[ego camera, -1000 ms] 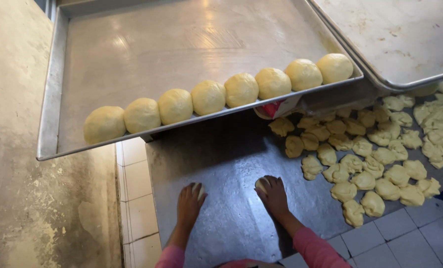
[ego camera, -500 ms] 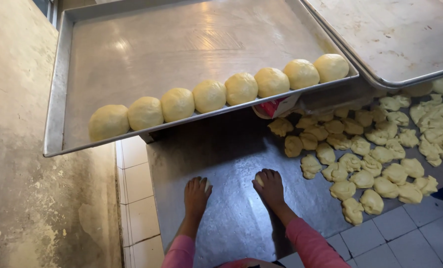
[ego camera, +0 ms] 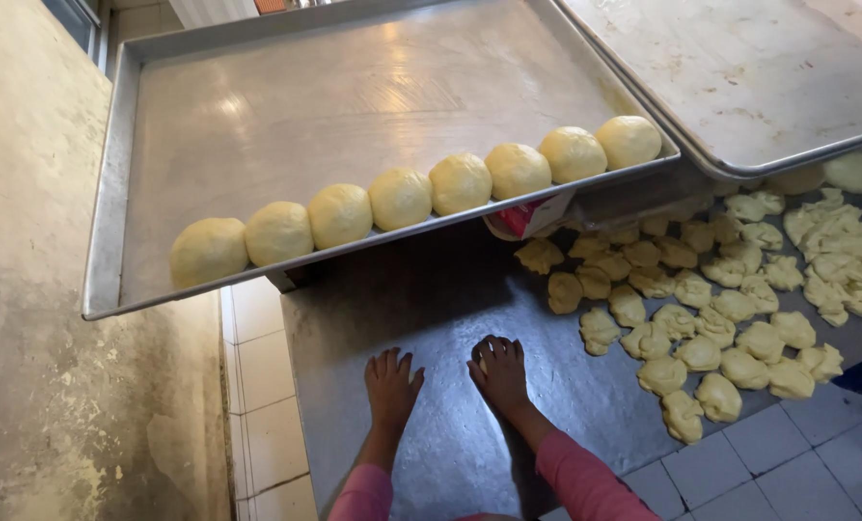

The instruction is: Shaping portions of bread dough into round balls and placing them onto a baking tray.

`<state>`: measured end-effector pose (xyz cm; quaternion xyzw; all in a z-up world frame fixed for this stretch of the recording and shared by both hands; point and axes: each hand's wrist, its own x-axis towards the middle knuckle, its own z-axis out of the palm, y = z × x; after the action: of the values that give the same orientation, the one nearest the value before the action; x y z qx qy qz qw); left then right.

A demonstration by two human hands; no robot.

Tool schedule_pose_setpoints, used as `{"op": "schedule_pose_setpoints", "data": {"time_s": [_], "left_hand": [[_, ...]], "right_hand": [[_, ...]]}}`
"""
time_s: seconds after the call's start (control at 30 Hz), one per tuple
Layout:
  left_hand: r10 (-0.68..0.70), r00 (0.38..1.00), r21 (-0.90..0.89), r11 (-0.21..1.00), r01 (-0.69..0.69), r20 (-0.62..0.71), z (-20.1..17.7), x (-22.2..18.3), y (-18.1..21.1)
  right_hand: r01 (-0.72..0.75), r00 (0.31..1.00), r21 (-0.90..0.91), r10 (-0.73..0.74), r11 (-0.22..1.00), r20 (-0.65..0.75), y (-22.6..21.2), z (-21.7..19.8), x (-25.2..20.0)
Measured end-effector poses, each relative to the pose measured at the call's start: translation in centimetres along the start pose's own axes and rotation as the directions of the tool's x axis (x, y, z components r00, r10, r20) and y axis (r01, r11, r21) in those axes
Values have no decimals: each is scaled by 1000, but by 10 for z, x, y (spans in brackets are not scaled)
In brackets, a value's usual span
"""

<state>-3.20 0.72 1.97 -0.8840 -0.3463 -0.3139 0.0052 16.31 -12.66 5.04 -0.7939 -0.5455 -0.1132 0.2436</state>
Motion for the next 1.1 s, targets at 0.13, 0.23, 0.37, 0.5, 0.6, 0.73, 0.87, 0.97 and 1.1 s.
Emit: {"op": "schedule_pose_setpoints", "data": {"time_s": [0.13,0.23,0.37,0.5,0.6,0.73,0.87,0.97,1.1], "left_hand": [[-27,999,2,1000,27,-36,-16,-29,2],[-165,984,-250,952,176,62,-15,-34,3],[-130,987,-453,877,161,99,-38,-13,-5],[-190,975,-525,821,224,119,-73,-33,-13],[-108,973,-445,875,190,203,-98,-96,-15],[217,930,-528,849,-29,297,-86,-182,-15],[130,964,-295,954,-58,230,-80,-162,38],[120,984,-159,982,-98,132,-86,-110,51],[136,991,-147,980,-136,-6,-104,-103,10]], "right_hand": [[-169,971,-80,180,982,155,7,1,-33],[-159,975,-102,172,982,142,1,1,-40],[-326,933,205,280,923,225,18,-12,-24],[-451,885,408,337,794,322,37,-39,-40],[-373,879,281,239,884,413,17,-91,-90],[67,934,377,-191,924,301,8,-67,-177],[78,963,179,-120,981,241,-37,-52,-159],[21,982,132,-45,991,181,-39,-49,-118],[211,977,-70,-211,975,0,-11,-82,-115]]}}
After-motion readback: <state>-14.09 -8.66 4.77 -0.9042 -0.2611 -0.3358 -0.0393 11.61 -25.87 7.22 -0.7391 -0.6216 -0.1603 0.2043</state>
